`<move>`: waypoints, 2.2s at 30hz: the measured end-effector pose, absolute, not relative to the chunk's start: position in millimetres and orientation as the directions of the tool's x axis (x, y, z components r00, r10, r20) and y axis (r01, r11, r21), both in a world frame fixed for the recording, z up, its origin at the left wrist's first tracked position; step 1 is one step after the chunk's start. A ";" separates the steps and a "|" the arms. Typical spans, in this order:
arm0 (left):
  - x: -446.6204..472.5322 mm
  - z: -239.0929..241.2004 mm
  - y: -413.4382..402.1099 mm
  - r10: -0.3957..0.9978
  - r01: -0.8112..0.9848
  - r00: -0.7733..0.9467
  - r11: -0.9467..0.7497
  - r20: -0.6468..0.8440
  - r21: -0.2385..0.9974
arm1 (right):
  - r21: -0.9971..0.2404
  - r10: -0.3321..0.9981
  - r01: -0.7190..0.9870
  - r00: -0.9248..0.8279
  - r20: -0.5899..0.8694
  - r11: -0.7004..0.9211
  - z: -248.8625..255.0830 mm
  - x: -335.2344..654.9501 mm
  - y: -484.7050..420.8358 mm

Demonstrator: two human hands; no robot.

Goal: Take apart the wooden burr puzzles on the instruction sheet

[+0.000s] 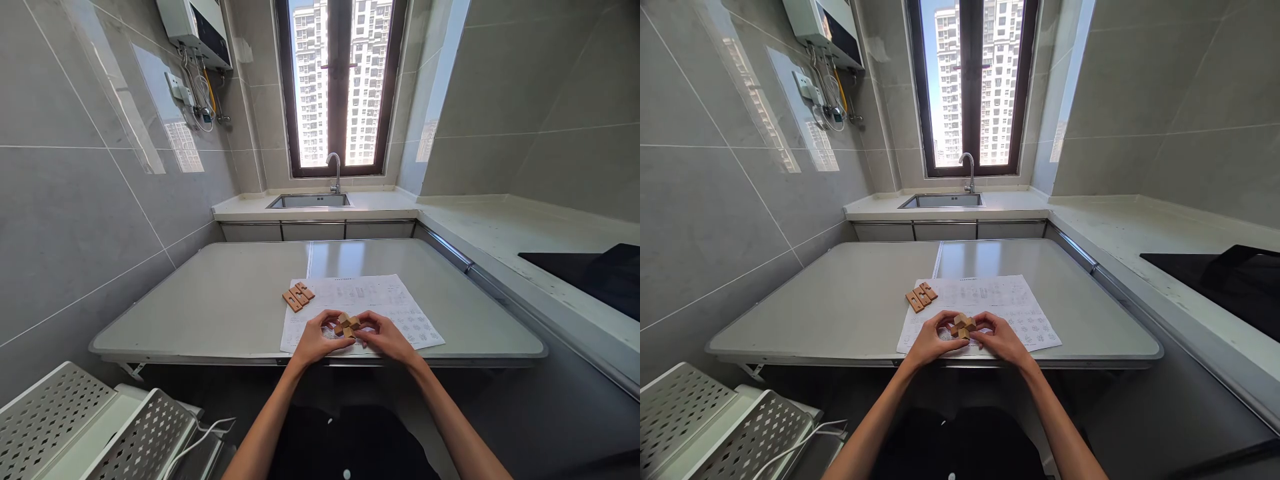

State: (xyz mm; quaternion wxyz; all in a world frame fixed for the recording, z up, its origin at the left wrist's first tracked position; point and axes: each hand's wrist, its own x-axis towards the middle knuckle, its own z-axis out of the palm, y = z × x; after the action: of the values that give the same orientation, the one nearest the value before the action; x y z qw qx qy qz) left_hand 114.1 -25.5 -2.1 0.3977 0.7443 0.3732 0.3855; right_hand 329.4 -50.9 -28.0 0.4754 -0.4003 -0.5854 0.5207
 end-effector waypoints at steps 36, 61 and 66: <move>119.2 -9.1 -25.9 0.861 0.398 0.432 -0.450 0.270 0.799 | -0.963 0.946 0.100 -0.235 0.223 0.252 -35.2 335.9 -46.5; 125.0 -26.9 -17.3 0.827 0.511 0.353 -0.561 0.437 0.651 | -0.976 0.976 0.010 -0.029 0.217 0.217 -36.5 333.9 -43.5; 125.3 -26.1 -16.9 0.831 0.496 0.338 -0.556 0.442 0.667 | -0.977 0.977 0.001 -0.022 0.214 0.214 -39.0 334.0 -41.4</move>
State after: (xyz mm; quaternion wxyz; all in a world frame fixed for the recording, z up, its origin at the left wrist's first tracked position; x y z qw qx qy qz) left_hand 125.3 -16.9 -26.1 0.2132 0.7895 0.4201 0.3934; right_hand 334.0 -41.4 -39.0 0.5445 -0.4386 -0.5575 0.4477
